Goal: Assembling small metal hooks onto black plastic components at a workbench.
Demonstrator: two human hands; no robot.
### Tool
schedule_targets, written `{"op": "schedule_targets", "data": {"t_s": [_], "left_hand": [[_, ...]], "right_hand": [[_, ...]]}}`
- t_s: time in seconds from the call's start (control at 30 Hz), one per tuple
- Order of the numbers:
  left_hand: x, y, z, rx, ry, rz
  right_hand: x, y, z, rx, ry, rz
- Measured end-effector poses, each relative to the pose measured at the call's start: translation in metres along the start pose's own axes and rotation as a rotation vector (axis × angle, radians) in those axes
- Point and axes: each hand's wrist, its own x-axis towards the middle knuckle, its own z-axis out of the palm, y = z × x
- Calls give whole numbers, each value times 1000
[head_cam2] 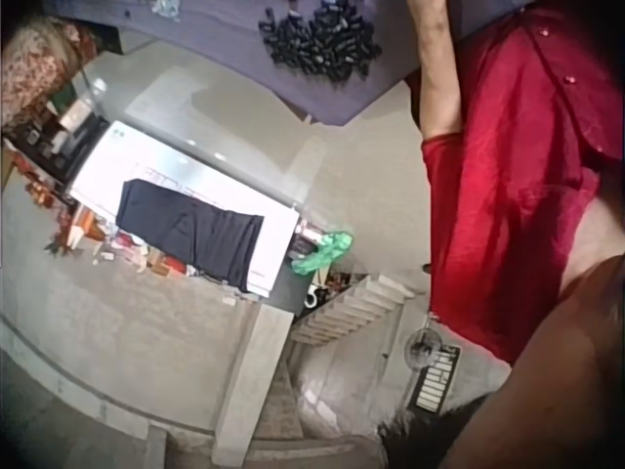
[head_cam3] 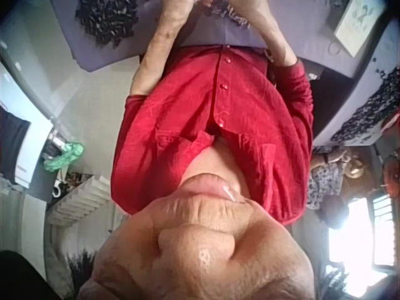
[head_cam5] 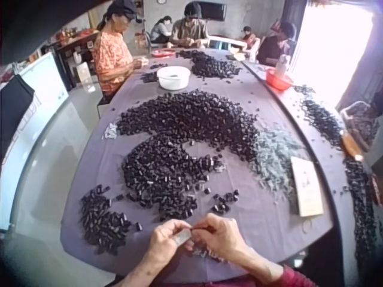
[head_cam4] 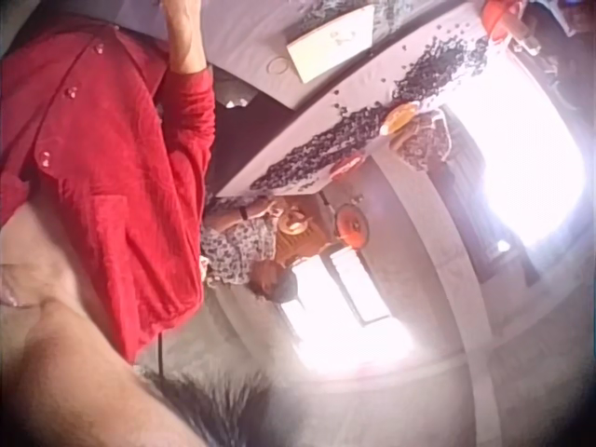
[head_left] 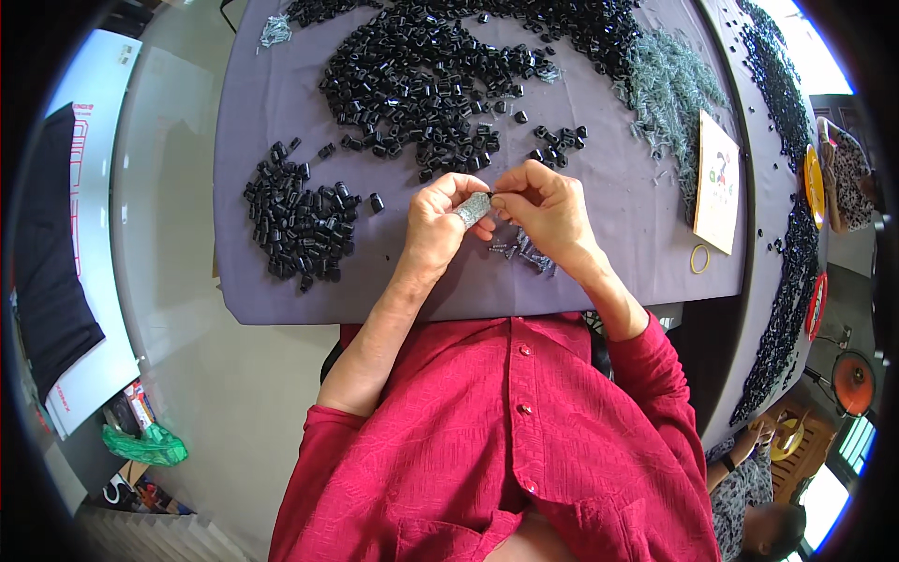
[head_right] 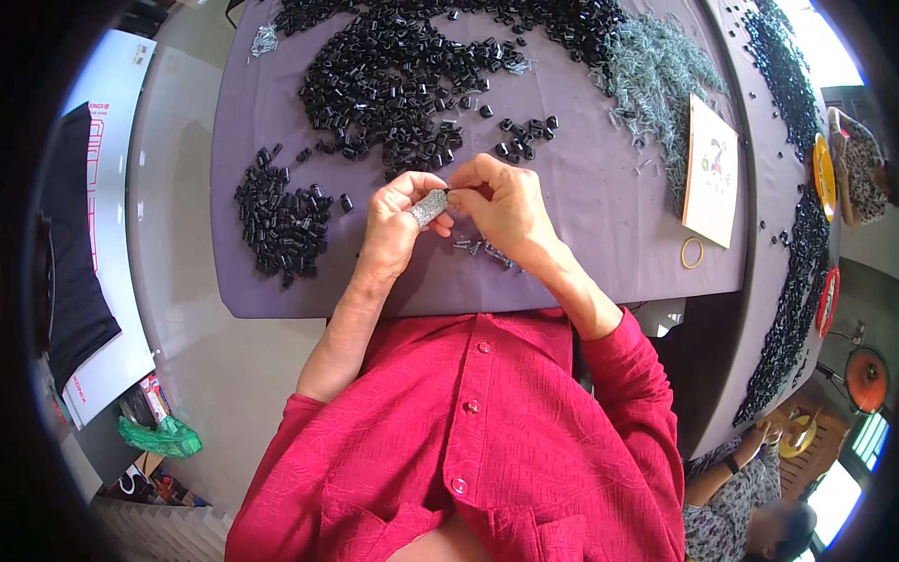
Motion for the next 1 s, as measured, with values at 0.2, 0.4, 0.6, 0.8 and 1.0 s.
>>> {"op": "schedule_targets", "data": {"t_s": [0.2,0.4,0.6,0.8,1.0], "left_hand": [[1,-1,-3,-54,7,-8],[1,0,-2,-74,9,-12],[1,-1,-3,-81,16,-11],[1,-2,-5,-120,3,-15],[2,-2,-5,-120,7,-20]], "right_hand": [[14,-20,-23,-310,-95,-136],[53,3,-41,-533,210,-328],[76,8,-40,-712,256,-384],[89,7,-32,-755,204,-528],[95,5,-21,-887,222,-565]]}}
